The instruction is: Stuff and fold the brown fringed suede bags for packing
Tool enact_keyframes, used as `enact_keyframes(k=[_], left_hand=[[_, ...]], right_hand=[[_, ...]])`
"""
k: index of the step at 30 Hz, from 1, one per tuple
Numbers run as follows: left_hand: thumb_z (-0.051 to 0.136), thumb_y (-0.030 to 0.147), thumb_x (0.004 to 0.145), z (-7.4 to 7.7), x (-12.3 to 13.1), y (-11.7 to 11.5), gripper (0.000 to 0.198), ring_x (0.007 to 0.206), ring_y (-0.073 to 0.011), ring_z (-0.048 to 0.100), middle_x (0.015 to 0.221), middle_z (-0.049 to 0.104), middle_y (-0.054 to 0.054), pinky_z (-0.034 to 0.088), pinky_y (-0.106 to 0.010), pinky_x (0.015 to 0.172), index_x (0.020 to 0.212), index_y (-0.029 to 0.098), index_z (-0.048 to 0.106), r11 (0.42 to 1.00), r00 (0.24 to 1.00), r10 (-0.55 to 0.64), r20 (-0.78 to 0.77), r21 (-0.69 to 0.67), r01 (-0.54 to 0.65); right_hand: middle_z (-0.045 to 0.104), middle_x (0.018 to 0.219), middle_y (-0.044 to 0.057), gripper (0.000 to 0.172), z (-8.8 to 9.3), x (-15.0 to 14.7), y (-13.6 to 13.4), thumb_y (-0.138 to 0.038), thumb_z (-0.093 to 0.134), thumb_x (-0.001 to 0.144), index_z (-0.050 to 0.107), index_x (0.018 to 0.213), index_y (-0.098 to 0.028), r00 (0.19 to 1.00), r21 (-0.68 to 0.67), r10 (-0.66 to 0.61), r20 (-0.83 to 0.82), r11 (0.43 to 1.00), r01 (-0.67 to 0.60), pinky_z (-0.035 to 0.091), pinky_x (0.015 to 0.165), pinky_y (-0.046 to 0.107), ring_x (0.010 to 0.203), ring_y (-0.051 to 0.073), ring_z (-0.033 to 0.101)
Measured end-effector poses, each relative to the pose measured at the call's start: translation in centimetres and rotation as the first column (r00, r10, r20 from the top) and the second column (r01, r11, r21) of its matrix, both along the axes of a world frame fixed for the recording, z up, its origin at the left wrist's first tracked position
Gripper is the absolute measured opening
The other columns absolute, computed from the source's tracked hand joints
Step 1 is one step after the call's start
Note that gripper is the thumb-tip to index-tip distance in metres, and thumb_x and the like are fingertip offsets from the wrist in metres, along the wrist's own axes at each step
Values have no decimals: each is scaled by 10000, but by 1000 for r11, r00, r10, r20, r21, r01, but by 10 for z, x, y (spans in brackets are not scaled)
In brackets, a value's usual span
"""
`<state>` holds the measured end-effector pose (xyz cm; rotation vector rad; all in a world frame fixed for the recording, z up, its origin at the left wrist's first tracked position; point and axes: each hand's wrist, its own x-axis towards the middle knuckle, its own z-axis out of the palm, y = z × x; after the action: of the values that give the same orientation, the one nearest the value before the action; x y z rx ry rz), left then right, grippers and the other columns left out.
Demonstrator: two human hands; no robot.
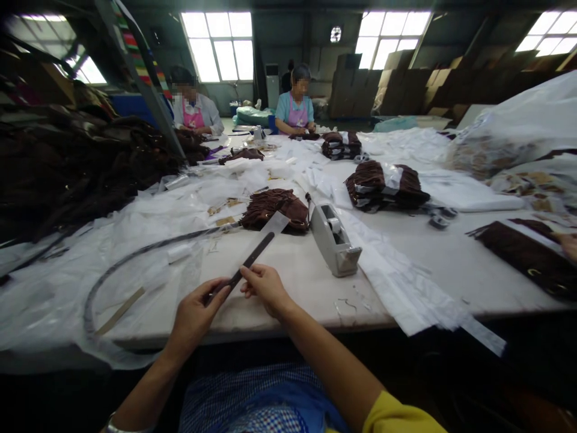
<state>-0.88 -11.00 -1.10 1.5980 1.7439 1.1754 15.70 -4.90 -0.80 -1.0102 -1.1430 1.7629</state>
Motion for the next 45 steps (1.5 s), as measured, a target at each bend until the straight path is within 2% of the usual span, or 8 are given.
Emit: enact_keyframes(k=[8,15,21,29,35,39,42,45], left_hand=[[674,470,801,-6,-7,-6,350,978,-248,709,1071,753,-51,551,-369,892,1051,229,714,996,999,-35,2,-77,35],[699,466,784,-3,2,2,423,923,-228,727,936,764,-57,554,-352,875,1095,206,578,1000,975,-8,221,-16,12],[590,468,876,-2,-7,-18,311,952,-235,726,1016,767,-26,566,-328,823,1088,251,660,993,990,-97,-106,-78,89],[501,375,946,-25,-29,-55,317,1005,-233,722,1109,755,-49,573,-309,877,1153,238,698,975,855,-174,-489,35,219],[450,298,970,16,-24,-35,306,953,-209,724,1099,750,-38,579,-292,831,1129,288,711,895,712,-415,-566,-114,431],[443,294,983,44,-20,8,360,1216,-224,604,1344,631,-63,501,-361,1019,1303,272,607,922,771,-248,-587,102,374],[454,127,947,50,-16,52,478,1428,-266,368,1538,424,-99,360,-487,1143,1408,243,507,862,676,-191,-711,207,462],[455,32,911,47,-16,84,449,1380,-278,429,1407,571,-109,273,-544,1167,1279,226,624,822,594,-284,-753,128,555]], right_hand=[[719,858,49,415,-2,-11,0,-411,907,570,747,827,-127,913,-233,-241,-328,958,169,490,553,149,623,58,579],[692,790,28,357,-6,-23,-17,-383,894,614,753,816,-125,932,-231,-94,-349,973,11,383,462,124,582,41,538],[706,870,59,347,-8,-17,-13,-371,883,630,751,820,-112,927,-227,-164,-338,970,88,309,420,131,565,32,490],[615,713,8,225,-2,0,9,-313,786,782,698,806,-107,946,-289,-174,-274,953,92,373,448,133,513,31,466],[563,622,-20,359,5,27,17,-469,624,896,720,984,-134,968,-8,72,238,997,-72,313,427,193,449,63,423],[614,638,-3,267,12,41,24,-318,550,927,761,970,-161,721,188,134,680,919,-348,372,535,225,535,107,506],[688,715,24,278,18,44,28,-266,518,921,772,982,-172,548,246,95,831,821,-515,405,629,242,635,144,574],[707,729,36,270,22,44,28,-270,525,914,772,973,-179,488,251,78,869,782,-570,397,643,253,653,163,586]])
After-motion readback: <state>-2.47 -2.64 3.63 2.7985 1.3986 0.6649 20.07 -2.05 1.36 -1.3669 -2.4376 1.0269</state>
